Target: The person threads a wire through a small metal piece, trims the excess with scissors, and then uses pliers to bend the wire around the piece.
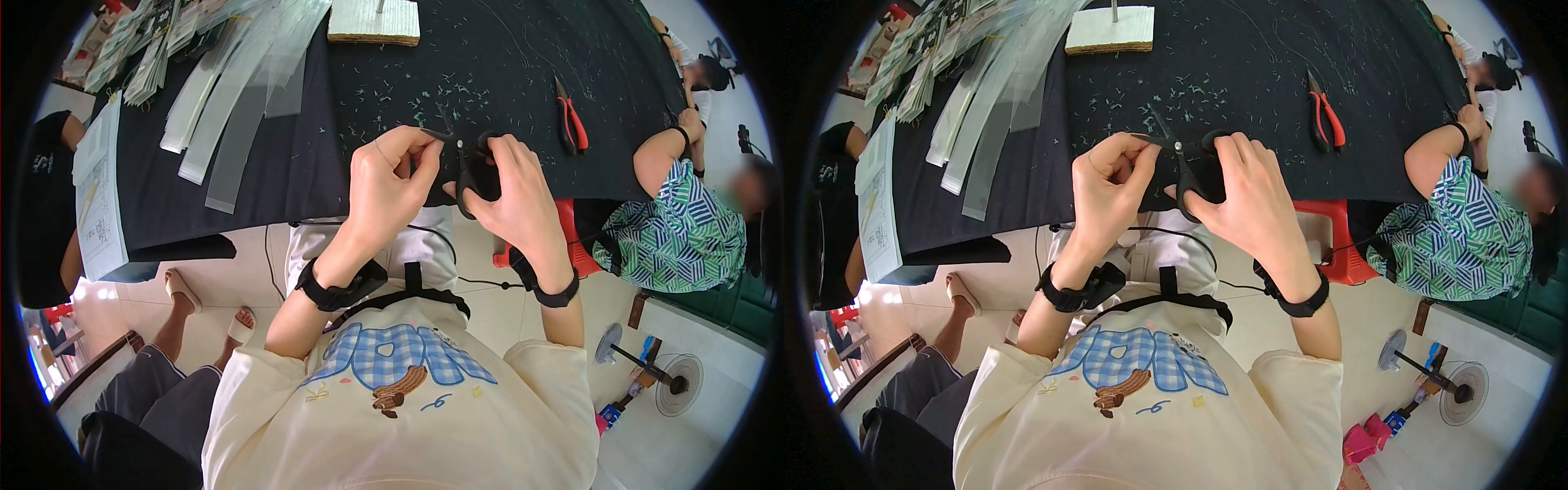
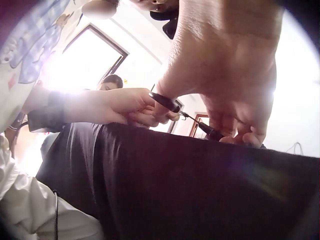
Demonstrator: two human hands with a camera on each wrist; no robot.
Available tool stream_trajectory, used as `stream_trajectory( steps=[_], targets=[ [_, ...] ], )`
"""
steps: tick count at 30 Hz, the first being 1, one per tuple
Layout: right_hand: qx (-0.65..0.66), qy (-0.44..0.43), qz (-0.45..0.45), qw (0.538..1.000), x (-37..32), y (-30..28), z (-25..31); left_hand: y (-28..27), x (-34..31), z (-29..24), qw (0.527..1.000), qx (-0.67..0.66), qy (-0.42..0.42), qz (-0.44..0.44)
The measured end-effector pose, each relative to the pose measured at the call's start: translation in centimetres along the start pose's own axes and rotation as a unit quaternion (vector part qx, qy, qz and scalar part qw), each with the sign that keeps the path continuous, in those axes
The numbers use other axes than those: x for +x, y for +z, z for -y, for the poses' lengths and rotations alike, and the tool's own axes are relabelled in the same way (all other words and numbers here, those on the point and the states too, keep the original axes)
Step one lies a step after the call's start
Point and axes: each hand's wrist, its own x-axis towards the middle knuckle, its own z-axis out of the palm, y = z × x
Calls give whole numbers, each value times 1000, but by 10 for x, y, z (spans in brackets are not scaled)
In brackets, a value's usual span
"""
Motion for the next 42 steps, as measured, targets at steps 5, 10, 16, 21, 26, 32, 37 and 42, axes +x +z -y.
stream_trajectory(
  steps=[5, 10, 16, 21, 26, 32, 37, 42],
  targets=[
    [-3, 3, -3, 1000, -1, -1, 1, -1, 0, -2, 1000, 3, -2, 3],
    [-12, -1, -4, 1000, 0, -2, 0, 0, 0, -2, 1000, 4, 5, -3],
    [-46, -52, -40, 997, -1, 1, -5, 0, 0, -1, 1000, 8, 7, -3],
    [-32, -7, 4, 999, 0, -1, -1, 0, 1, 0, 1000, 2, 8, 1],
    [-21, -38, -18, 999, 1, 2, -6, -1, 0, -1, 1000, 5, 2, 4],
    [-15, -32, -14, 999, 1, 1, -7, -1, 1, 0, 1000, 10, 5, 4],
    [-11, -28, -7, 1000, 1, 1, -8, -2, 1, 0, 1000, 8, -18, 6],
    [0, -51, -18, 999, -1, 4, -12, -2, 1, -2, 1000, 13, -15, 6]
  ],
)
